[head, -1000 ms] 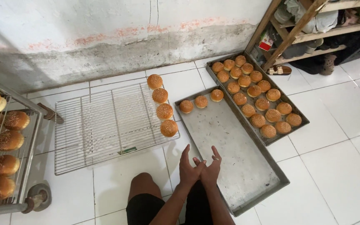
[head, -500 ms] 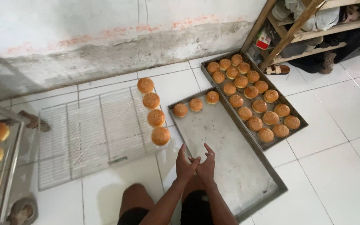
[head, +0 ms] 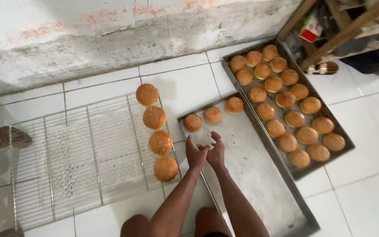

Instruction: Arranging baked burger buns from a tray onto a cooling rack.

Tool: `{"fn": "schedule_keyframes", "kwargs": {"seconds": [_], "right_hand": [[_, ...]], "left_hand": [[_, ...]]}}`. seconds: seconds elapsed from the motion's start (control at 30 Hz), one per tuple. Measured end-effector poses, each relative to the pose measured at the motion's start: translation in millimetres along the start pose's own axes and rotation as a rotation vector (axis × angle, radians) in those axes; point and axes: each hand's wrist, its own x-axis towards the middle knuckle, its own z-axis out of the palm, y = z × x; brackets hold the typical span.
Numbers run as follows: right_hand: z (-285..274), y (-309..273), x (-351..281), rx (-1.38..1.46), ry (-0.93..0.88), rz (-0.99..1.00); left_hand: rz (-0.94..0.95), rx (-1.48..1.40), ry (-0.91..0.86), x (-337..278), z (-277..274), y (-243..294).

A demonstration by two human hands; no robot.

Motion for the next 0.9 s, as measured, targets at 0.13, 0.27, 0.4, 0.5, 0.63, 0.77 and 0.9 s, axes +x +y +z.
{"fn": "schedule_keyframes", "kwargs": {"seconds": [0.13,0.27,0.4,0.5,0.63,0.77,0.9], "right_hand": [[19,7,44,-0.032,-0.047,0.056],[38,31,82,-0.045,-0.150,0.086],[55,51,107,-0.015,-0.264,0.097],[60,48,112,-0.038,-0.229,-0.026],[68,58,117,-0.238,-0.323,-0.015],[75,68,115,-0.169,-0.217,-0.142],[67,58,105,0.086,-0.230,-0.018]], "left_hand": [[-0.139,-0.035,0.048,42,18,-7],[-0.117,-0.091,0.139,88,41,-32],[-0.275,-0.269,0.110,100,25,33],[-0.219,-0.273,0.150,107,34,15],[-0.210,-0.140,0.174,113,50,-25],[-0.207,-0.172,0.190,114,58,-43],[-0.194,-0.226,0.189,103,44,-6]]}}
